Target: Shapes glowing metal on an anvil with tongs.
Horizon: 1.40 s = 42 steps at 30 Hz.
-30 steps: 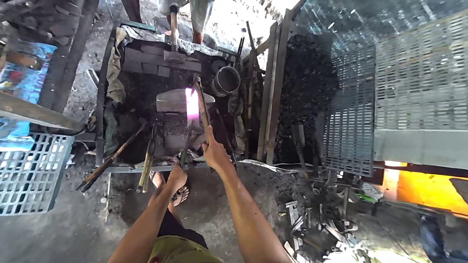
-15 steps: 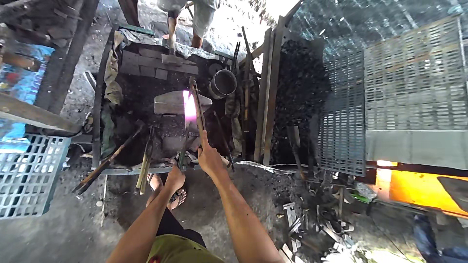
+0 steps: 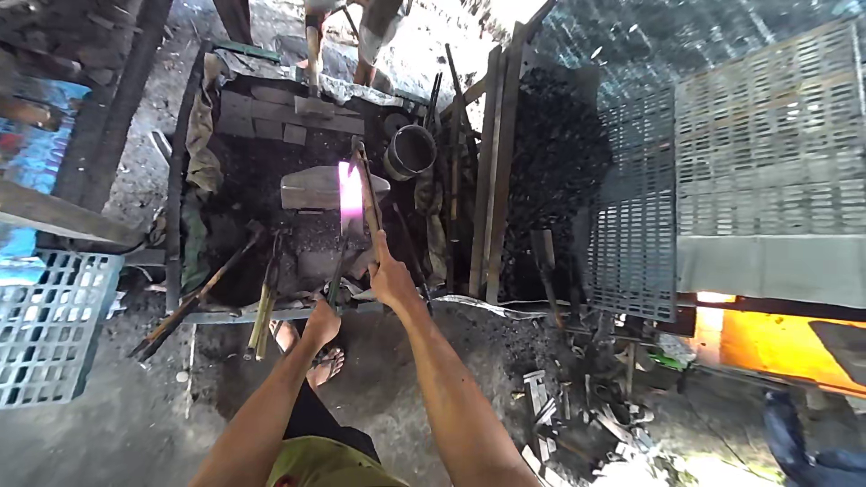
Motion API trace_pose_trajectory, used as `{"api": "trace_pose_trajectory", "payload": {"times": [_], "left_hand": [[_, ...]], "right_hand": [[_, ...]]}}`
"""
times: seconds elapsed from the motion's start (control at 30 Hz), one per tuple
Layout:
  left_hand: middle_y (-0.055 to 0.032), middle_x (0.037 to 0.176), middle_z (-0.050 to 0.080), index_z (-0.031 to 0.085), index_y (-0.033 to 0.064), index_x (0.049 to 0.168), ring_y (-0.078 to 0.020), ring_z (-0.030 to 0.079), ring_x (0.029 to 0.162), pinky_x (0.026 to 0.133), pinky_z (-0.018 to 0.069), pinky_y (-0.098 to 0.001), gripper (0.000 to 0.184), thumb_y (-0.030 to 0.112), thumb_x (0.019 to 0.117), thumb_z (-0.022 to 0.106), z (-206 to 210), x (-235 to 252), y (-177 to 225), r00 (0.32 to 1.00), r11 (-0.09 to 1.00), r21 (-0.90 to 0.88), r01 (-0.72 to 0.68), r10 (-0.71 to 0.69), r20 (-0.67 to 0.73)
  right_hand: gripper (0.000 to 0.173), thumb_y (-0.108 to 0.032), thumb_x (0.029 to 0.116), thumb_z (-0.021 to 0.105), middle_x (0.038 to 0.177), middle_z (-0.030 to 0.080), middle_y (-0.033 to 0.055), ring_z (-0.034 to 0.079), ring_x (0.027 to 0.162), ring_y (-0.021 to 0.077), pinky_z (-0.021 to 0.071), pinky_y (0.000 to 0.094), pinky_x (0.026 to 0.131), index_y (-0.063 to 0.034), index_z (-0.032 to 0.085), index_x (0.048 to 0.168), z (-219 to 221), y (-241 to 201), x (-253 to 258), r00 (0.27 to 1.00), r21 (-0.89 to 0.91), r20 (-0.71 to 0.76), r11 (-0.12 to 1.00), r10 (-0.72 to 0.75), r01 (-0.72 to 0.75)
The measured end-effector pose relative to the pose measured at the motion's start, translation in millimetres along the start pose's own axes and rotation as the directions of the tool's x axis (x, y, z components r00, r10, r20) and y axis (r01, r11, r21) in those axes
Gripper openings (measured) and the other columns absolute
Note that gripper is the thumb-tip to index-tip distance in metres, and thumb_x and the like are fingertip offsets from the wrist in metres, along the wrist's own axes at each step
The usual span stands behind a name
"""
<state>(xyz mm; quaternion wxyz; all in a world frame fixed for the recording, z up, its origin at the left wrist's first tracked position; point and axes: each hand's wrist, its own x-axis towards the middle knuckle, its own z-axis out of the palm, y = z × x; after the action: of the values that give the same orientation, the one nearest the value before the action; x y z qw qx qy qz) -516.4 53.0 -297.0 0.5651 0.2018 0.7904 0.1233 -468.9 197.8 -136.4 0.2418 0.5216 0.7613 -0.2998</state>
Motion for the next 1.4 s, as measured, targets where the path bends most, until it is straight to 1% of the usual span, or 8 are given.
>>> {"api": "trace_pose_trajectory", "payload": {"times": [0.17, 0.33, 0.5, 0.67, 0.8, 1.07, 1.3, 1.4], "left_hand": [[-0.0255, 0.127, 0.063, 0.039, -0.0024, 0.145, -0.0378, 0.066, 0.117, 0.097, 0.0541, -0.0553, 0.058, 0.019, 0.0959, 0.062, 3, 8, 2, 1.0, 1.0, -0.008, 0.011, -0.012, -0.029], [-0.0266, 0.132, 0.061, 0.036, -0.003, 0.147, -0.0381, 0.065, 0.12, 0.099, 0.0535, -0.0551, 0.06, 0.02, 0.098, 0.06, 5, 7, 4, 1.0, 1.0, -0.001, 0.02, -0.02, -0.022], [-0.027, 0.133, 0.06, 0.032, -0.0024, 0.15, -0.0385, 0.065, 0.12, 0.099, 0.0538, -0.0546, 0.063, 0.02, 0.0983, 0.059, 2, 6, 6, 0.999, 0.999, 0.011, 0.033, -0.033, -0.016], [-0.0269, 0.133, 0.06, 0.032, -0.0029, 0.149, -0.0383, 0.065, 0.12, 0.099, 0.0535, -0.0542, 0.062, 0.021, 0.0986, 0.059, 5, 8, 4, 0.999, 1.0, 0.004, 0.029, -0.029, -0.02], [-0.0267, 0.131, 0.061, 0.032, -0.0021, 0.15, -0.0393, 0.065, 0.119, 0.098, 0.0542, -0.0568, 0.063, 0.02, 0.0974, 0.06, 7, 11, 2, 1.0, 1.0, -0.009, 0.029, -0.029, -0.011], [-0.0263, 0.131, 0.061, 0.032, -0.0018, 0.151, -0.038, 0.065, 0.12, 0.099, 0.0539, -0.0551, 0.063, 0.021, 0.0984, 0.058, 9, 12, 2, 0.999, 1.0, 0.001, 0.03, -0.03, -0.014], [-0.0262, 0.13, 0.062, 0.043, -0.0032, 0.143, -0.0383, 0.065, 0.119, 0.099, 0.053, -0.0567, 0.055, 0.016, 0.0946, 0.063, -6, 21, 8, 1.0, 1.0, -0.011, -0.003, 0.003, -0.025], [-0.026, 0.13, 0.062, 0.042, -0.0027, 0.144, -0.0387, 0.065, 0.119, 0.099, 0.053, -0.0567, 0.056, 0.016, 0.0945, 0.062, -7, 25, 6, 0.999, 1.0, -0.021, -0.003, 0.003, -0.032]], "right_hand": [[0.077, -0.028, 0.1094, 0.044, 0.126, 0.066, 0.0195, 0.069, 0.108, 0.0336, 0.056, 0.0508, 0.093, -0.0335, -0.008, 0.166, -15, -9, -3, 1.0, -0.003, 0.017, 1.0, 0.003, -0.003], [0.073, -0.03, 0.1105, 0.04, 0.115, 0.07, 0.0163, 0.072, 0.097, 0.0297, 0.0582, 0.0463, 0.086, -0.0339, -0.008, 0.166, 2, 0, -13, 0.999, -0.001, 0.031, 1.0, 0.023, -0.023], [0.074, -0.03, 0.11, 0.041, 0.11, 0.071, 0.0152, 0.072, 0.094, 0.0291, 0.0586, 0.0455, 0.084, -0.0334, -0.007, 0.166, 9, 1, -12, 1.0, -0.027, 0.018, 0.999, 0.022, -0.021], [0.074, -0.031, 0.11, 0.041, 0.111, 0.072, 0.0149, 0.072, 0.099, 0.0307, 0.0577, 0.048, 0.088, -0.0327, -0.007, 0.166, 17, 4, -11, 1.0, -0.041, 0.005, 0.999, 0.02, -0.019], [0.074, -0.031, 0.1098, 0.041, 0.109, 0.072, 0.0149, 0.072, 0.098, 0.0316, 0.0578, 0.0496, 0.087, -0.0326, -0.007, 0.166, 20, 5, -12, 1.0, -0.026, 0.004, 0.999, 0.023, -0.023], [0.073, -0.03, 0.1096, 0.041, 0.109, 0.072, 0.0147, 0.072, 0.101, 0.0318, 0.058, 0.0498, 0.088, -0.0339, -0.005, 0.166, 23, 0, -10, 1.0, -0.047, 0.009, 0.999, 0.015, -0.014], [0.076, -0.026, 0.1095, 0.043, 0.124, 0.067, 0.0199, 0.07, 0.104, 0.0323, 0.0567, 0.0492, 0.092, -0.0315, -0.007, 0.166, -10, -9, 3, 1.0, -0.023, 0.003, 1.0, 0.002, -0.002], [0.078, -0.026, 0.109, 0.045, 0.128, 0.064, 0.0208, 0.07, 0.105, 0.0334, 0.057, 0.05, 0.091, -0.0323, -0.008, 0.166, -12, -10, 3, 1.0, 0.001, 0.002, 1.0, -0.004, 0.004]]}}
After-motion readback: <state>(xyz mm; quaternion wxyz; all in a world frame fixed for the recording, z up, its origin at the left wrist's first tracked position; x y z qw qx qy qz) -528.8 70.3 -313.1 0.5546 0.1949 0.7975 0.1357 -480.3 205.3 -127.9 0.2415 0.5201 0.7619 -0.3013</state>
